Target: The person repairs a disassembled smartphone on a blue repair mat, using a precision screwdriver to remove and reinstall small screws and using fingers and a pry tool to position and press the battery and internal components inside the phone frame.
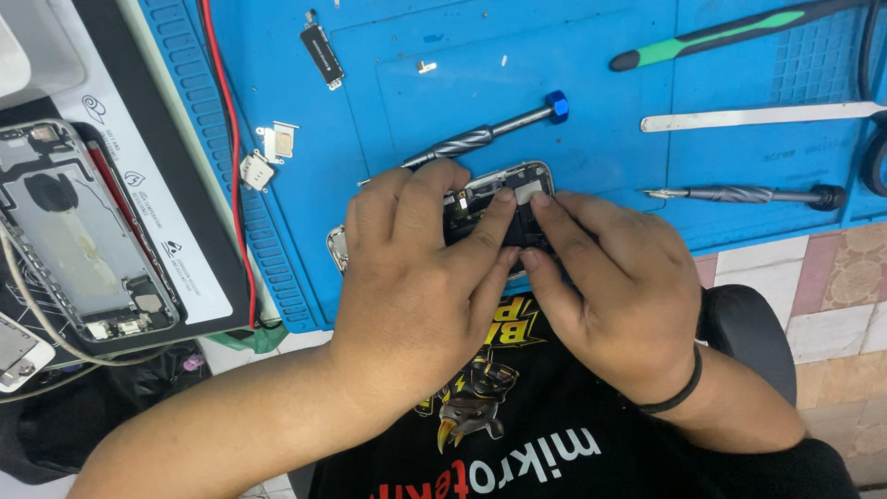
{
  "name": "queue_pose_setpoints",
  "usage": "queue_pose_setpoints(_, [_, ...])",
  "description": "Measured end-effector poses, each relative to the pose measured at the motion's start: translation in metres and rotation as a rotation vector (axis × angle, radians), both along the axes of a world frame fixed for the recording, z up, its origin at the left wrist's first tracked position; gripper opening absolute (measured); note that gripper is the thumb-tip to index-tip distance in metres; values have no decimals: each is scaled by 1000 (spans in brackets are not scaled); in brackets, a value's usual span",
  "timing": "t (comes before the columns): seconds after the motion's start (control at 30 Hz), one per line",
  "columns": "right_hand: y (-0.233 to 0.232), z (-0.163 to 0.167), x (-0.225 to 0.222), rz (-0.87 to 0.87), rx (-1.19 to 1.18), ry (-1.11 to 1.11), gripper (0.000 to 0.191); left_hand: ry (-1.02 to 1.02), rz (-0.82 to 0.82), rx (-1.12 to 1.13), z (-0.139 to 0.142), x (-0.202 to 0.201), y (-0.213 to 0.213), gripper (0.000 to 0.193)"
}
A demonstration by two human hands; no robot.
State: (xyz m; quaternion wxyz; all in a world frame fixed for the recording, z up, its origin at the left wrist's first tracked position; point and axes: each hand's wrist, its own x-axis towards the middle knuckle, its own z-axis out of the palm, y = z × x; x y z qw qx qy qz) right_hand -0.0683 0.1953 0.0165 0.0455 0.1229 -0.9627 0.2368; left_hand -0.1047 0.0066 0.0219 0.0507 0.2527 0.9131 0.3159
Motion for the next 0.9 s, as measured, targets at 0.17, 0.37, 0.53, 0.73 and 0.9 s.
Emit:
queue_pose_setpoints(0.17, [2, 0, 2, 19, 8, 1, 39, -3, -8, -7, 0, 0, 0, 40])
queue_pose_setpoints(0.37, [10, -2, 3, 41, -33, -17, 35, -25, -20, 18, 0, -4, -2, 37])
queue_pose_setpoints(0.53, [16, 0, -2, -22, -112, -81, 29, -33, -17, 23, 1, -6, -1, 36])
queue_pose_setpoints(0.73, [29, 6, -29, -157, -382, -369, 34, -38, -22, 11, 5, -2, -1, 37])
queue_pose_setpoints(0.9, [22, 11, -49, -109, -311, -561, 39, -10, -19, 18, 4, 1, -4, 36])
